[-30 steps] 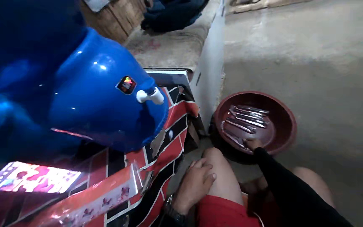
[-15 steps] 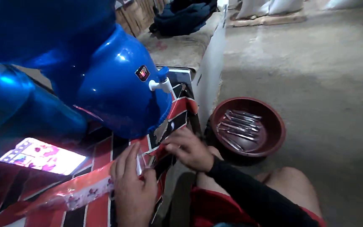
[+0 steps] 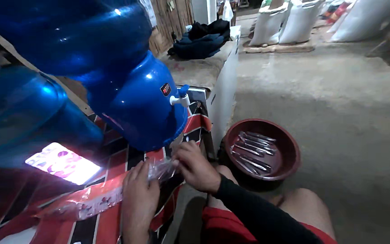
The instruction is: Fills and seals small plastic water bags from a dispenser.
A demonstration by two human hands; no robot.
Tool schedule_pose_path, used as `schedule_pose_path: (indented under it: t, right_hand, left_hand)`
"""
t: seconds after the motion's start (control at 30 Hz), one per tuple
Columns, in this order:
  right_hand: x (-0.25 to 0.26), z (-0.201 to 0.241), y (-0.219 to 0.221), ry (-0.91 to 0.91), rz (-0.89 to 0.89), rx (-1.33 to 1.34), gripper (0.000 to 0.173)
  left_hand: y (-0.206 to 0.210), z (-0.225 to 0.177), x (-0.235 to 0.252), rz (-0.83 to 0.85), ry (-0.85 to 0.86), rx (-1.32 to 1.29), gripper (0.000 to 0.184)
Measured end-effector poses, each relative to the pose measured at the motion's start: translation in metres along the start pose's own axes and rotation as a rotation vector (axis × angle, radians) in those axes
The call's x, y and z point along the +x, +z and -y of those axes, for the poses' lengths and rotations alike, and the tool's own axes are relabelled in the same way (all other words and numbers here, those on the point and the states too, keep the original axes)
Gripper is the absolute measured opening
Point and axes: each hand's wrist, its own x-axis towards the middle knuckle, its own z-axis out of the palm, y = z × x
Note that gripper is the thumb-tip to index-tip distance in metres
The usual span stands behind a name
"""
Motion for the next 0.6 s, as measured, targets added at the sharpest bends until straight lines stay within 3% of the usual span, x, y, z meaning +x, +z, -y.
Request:
schedule_pose_path:
  t: [0.1, 0.2, 0.3, 0.37, 0.4, 0.53, 0.6]
  right_hand:
    - [-0.018, 0.000, -0.046, 0.093, -0.197, 0.433, 0.024]
    - [-0.032, 0.000, -0.086, 0.200, -0.360, 0.860, 0.022]
    - [-0.044, 0.001, -0.114, 0.265, -0.482, 0.999, 0.022]
    - [-0.051, 0.003, -0.127, 0.300, -0.550, 1.014, 0.024]
    - [-0.055, 0.003, -0.132, 0.309, -0.575, 1.025, 0.025]
    - [-0.071, 0.003, -0.149, 0.370, -0.671, 1.045, 0.028]
    - [-0.078, 0.001, -0.156, 0.389, -0.692, 1.061, 0.028]
  left_hand:
    - [-0.002, -0.003, 0.001, -0.031, 0.021, -0.041, 0.053]
    - [0.000, -0.015, 0.002, -0.096, 0.208, -0.252, 0.052]
    - [0.008, -0.044, 0.001, -0.011, 0.453, -0.743, 0.064]
    - [0.020, -0.065, -0.002, 0.036, 0.521, -0.955, 0.078]
    - [0.026, -0.074, -0.004, -0.007, 0.532, -0.970, 0.073]
    - [0.039, -0.097, -0.004, -0.223, 0.507, -0.914, 0.018]
    - [0.039, -0.104, -0.002, -0.180, 0.497, -0.948, 0.015]
